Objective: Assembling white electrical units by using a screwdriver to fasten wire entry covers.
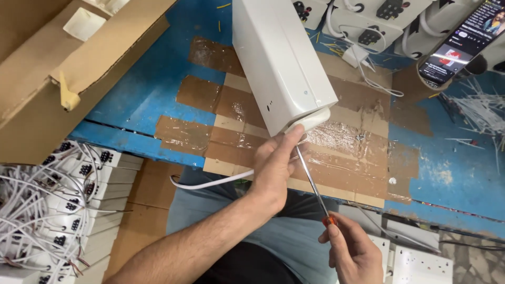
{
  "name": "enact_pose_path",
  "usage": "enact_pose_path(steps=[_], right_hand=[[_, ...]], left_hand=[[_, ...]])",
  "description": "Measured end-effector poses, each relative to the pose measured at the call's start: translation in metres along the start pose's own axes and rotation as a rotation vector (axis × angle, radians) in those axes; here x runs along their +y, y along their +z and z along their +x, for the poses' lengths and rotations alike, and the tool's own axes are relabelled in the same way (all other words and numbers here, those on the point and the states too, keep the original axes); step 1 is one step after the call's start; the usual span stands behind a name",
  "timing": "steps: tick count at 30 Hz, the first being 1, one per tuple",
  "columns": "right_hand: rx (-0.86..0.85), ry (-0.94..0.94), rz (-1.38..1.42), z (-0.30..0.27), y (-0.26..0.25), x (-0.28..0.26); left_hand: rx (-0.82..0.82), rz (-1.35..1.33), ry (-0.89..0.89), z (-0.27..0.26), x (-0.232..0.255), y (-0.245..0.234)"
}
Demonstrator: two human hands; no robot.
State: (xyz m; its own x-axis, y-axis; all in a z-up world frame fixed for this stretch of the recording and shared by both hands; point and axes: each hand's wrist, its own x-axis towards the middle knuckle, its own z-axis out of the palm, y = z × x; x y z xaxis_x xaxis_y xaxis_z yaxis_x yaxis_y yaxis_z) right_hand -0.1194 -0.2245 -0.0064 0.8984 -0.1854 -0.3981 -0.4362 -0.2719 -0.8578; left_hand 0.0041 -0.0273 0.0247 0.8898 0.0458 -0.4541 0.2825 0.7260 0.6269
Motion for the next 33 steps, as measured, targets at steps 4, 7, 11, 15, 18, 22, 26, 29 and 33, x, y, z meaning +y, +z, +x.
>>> enact_pose_path(steps=[4,7,11,15,18,22,26,29,33], right_hand=[[0.020,-0.138,-0.067,0.006,-0.001,0.007],[0.090,-0.372,-0.159,0.015,-0.002,0.021],[0.104,-0.503,-0.214,0.038,-0.029,0.067],[0.046,-0.537,-0.154,0.048,-0.034,0.079],[0.063,-0.424,-0.162,0.046,-0.035,0.069],[0.031,-0.183,-0.128,0.047,-0.045,0.070],[0.006,-0.185,-0.089,0.054,-0.042,0.075],[0.036,-0.418,-0.090,0.053,-0.036,0.080],[0.120,-0.307,-0.160,0.039,-0.031,0.052]], left_hand=[[0.069,0.065,0.125,0.001,-0.015,0.014],[0.096,0.073,0.197,0.002,-0.018,0.019],[0.058,0.040,0.277,-0.005,-0.011,0.023],[0.038,0.043,0.292,-0.004,-0.016,0.021],[0.026,0.081,0.287,-0.005,-0.013,0.019],[0.019,0.104,0.277,-0.005,-0.014,0.017],[0.013,0.107,0.264,-0.002,-0.012,0.014],[-0.002,0.117,0.245,0.000,-0.011,0.007],[-0.077,0.203,0.271,0.003,-0.013,-0.010]])
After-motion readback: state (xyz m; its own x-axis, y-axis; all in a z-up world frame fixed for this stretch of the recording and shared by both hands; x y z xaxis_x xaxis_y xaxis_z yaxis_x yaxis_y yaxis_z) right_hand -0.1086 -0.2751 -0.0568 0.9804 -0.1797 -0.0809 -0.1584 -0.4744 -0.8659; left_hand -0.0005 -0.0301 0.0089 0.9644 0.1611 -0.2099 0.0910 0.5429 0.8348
